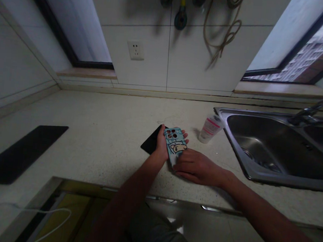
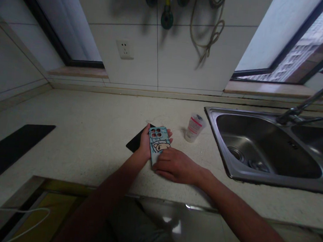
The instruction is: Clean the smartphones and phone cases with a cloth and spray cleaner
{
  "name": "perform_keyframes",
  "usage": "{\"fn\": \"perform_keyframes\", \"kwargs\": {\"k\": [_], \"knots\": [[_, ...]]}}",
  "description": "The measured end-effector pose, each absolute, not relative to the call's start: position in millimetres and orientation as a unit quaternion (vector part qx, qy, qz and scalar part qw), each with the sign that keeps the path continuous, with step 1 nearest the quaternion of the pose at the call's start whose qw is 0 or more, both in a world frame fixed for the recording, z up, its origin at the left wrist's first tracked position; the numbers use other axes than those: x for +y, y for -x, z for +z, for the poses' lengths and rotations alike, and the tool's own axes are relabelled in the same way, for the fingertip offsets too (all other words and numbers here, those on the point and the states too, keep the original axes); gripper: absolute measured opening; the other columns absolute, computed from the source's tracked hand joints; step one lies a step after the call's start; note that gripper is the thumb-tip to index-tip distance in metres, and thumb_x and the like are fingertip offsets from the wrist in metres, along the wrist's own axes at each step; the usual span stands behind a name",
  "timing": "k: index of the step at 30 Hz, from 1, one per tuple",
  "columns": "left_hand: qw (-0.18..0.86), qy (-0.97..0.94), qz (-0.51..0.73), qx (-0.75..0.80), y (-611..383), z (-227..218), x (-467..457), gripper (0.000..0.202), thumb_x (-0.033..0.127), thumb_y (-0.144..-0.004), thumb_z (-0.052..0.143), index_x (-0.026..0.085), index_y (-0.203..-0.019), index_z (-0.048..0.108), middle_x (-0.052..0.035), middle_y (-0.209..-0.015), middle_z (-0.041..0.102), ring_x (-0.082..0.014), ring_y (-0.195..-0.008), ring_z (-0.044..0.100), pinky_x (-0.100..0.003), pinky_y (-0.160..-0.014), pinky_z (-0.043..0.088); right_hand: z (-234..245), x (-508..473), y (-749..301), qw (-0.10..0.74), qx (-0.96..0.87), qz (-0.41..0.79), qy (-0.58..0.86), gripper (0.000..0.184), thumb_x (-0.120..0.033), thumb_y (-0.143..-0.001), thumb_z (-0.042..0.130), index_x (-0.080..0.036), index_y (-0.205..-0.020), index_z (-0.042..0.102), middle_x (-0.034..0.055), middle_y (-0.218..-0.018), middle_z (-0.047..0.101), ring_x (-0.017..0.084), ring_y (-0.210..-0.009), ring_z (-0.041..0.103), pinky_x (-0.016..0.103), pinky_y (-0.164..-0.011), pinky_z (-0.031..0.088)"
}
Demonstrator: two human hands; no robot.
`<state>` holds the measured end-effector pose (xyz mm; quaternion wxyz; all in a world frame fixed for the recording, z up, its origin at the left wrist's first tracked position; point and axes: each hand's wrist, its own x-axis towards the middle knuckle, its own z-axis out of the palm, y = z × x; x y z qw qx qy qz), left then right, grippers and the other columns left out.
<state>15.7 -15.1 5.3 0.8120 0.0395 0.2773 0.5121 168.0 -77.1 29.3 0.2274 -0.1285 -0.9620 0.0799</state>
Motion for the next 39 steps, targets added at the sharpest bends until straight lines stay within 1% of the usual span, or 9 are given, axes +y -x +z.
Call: {"fn": "perform_keyframes", "kwargs": {"k": [8, 12, 17, 20, 26, 29, 36, 39], "knots": [[0.802, -0.033, 0.521, 0.29, -16.3, 11.4, -17.5, 0.06, 0.059, -0.097, 0.035, 0.009, -0.106, 0.067, -0.0211, -0.098, 0.074, -0.0335, -0.1, 0.072, -0.054, -0.089, 0.056, 26.5, -76.3, -168.5, 0.22, -0.962, 0.093, 0.136, 0.024, -0.026, -0.103, 0.048, -0.017, -0.106, 0.069, 0.0076, -0.09, 0.068, 0.018, -0.085, 0.057, 0.033, -0.08, 0.044], [0.803, -0.035, 0.521, 0.288, -16.5, 11.7, -17.1, 0.059, 0.059, -0.098, 0.035, 0.01, -0.102, 0.068, -0.0196, -0.095, 0.074, -0.0326, -0.099, 0.072, -0.052, -0.089, 0.057, 27.1, -76.4, -168.3, 0.217, -0.96, 0.106, 0.145, 0.022, -0.027, -0.103, 0.049, -0.016, -0.106, 0.068, 0.0079, -0.09, 0.069, 0.018, -0.086, 0.057, 0.032, -0.081, 0.044], [0.807, -0.038, 0.513, 0.288, -16.3, 9.1, -16.0, 0.059, 0.061, -0.097, 0.036, 0.011, -0.102, 0.068, -0.0182, -0.092, 0.074, -0.032, -0.099, 0.072, -0.051, -0.089, 0.057, 27.3, -76.4, -168.4, 0.214, -0.958, 0.122, 0.146, 0.024, -0.028, -0.104, 0.047, -0.017, -0.108, 0.068, 0.0079, -0.092, 0.07, 0.019, -0.088, 0.058, 0.034, -0.082, 0.045], [0.802, -0.045, 0.518, 0.294, -16.2, 8.9, -16.1, 0.058, 0.06, -0.097, 0.037, 0.011, -0.099, 0.068, -0.0179, -0.089, 0.074, -0.0318, -0.099, 0.072, -0.05, -0.089, 0.057, 26.9, -76.2, -168.8, 0.209, -0.959, 0.123, 0.149, 0.024, -0.028, -0.104, 0.048, -0.016, -0.108, 0.068, 0.0077, -0.092, 0.069, 0.019, -0.087, 0.058, 0.034, -0.081, 0.045], [0.805, -0.038, 0.515, 0.292, -16.2, 8.7, -15.9, 0.058, 0.06, -0.097, 0.038, 0.011, -0.103, 0.067, -0.0187, -0.095, 0.074, -0.0322, -0.099, 0.072, -0.051, -0.088, 0.057, 27.9, -76.9, -168.8, 0.196, -0.961, 0.119, 0.157, 0.024, -0.029, -0.104, 0.048, -0.017, -0.108, 0.068, 0.0075, -0.092, 0.07, 0.018, -0.088, 0.058, 0.034, -0.083, 0.045], [0.807, -0.039, 0.515, 0.287, -16.0, 7.8, -15.8, 0.057, 0.06, -0.096, 0.039, 0.011, -0.1, 0.067, -0.0187, -0.095, 0.074, -0.0321, -0.099, 0.072, -0.051, -0.088, 0.057, 28.4, -77.3, -168.7, 0.201, -0.96, 0.122, 0.153, 0.025, -0.029, -0.104, 0.047, -0.017, -0.108, 0.068, 0.0076, -0.093, 0.07, 0.018, -0.088, 0.059, 0.033, -0.084, 0.045], [0.806, -0.038, 0.516, 0.289, -15.8, 6.6, -15.0, 0.055, 0.06, -0.096, 0.04, 0.012, -0.097, 0.067, -0.0176, -0.092, 0.074, -0.0317, -0.098, 0.072, -0.051, -0.087, 0.057, 26.3, -76.6, -169.4, 0.2, -0.959, 0.124, 0.156, 0.026, -0.03, -0.104, 0.046, -0.016, -0.107, 0.069, 0.008, -0.092, 0.07, 0.019, -0.088, 0.058, 0.034, -0.084, 0.045], [0.802, -0.044, 0.518, 0.294, -16.1, 7.2, -15.2, 0.055, 0.06, -0.096, 0.039, 0.012, -0.093, 0.066, -0.0176, -0.09, 0.074, -0.0319, -0.097, 0.072, -0.051, -0.088, 0.057, 26.1, -76.4, -169.5, 0.196, -0.96, 0.13, 0.155, 0.026, -0.029, -0.104, 0.047, -0.016, -0.107, 0.069, 0.0081, -0.093, 0.07, 0.019, -0.089, 0.058, 0.034, -0.084, 0.045]]}}
